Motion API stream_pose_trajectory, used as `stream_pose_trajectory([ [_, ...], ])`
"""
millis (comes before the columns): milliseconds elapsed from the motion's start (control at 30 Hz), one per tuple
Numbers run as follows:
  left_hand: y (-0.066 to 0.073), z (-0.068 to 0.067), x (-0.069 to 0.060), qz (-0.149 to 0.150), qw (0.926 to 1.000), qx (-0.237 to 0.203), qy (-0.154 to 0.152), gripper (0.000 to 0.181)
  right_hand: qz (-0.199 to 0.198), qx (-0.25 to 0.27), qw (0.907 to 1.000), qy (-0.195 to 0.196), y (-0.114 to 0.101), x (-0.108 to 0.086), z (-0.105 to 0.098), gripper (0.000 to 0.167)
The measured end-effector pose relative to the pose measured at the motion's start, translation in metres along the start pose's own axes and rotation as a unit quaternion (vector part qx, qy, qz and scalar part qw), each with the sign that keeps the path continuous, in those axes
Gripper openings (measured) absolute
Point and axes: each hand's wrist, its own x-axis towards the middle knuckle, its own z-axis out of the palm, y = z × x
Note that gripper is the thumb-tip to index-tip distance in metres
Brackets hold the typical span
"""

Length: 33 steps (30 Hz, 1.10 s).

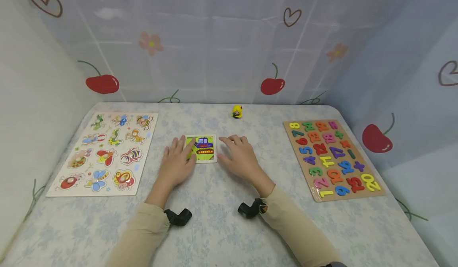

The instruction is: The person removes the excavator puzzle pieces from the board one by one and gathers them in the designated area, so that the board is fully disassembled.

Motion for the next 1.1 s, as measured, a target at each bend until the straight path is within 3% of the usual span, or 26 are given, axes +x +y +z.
stream_pose_trajectory([
  [267, -0.002, 0.008, -0.002, 0.004, 0.9995, 0.028, 0.011, 0.056, -0.03, 0.01, 0.9983, -0.049, -0.007, 0.01, 0.016, 0.051],
  [667, -0.001, 0.008, -0.004, 0.001, 0.9993, 0.033, 0.015, 0.05, -0.045, -0.004, 0.9978, -0.047, -0.011, 0.015, 0.027, 0.045],
  [1100, 0.001, 0.008, -0.003, -0.002, 0.9987, 0.047, 0.019, 0.049, -0.039, 0.075, 0.9954, -0.045, -0.011, 0.02, 0.028, 0.039],
])
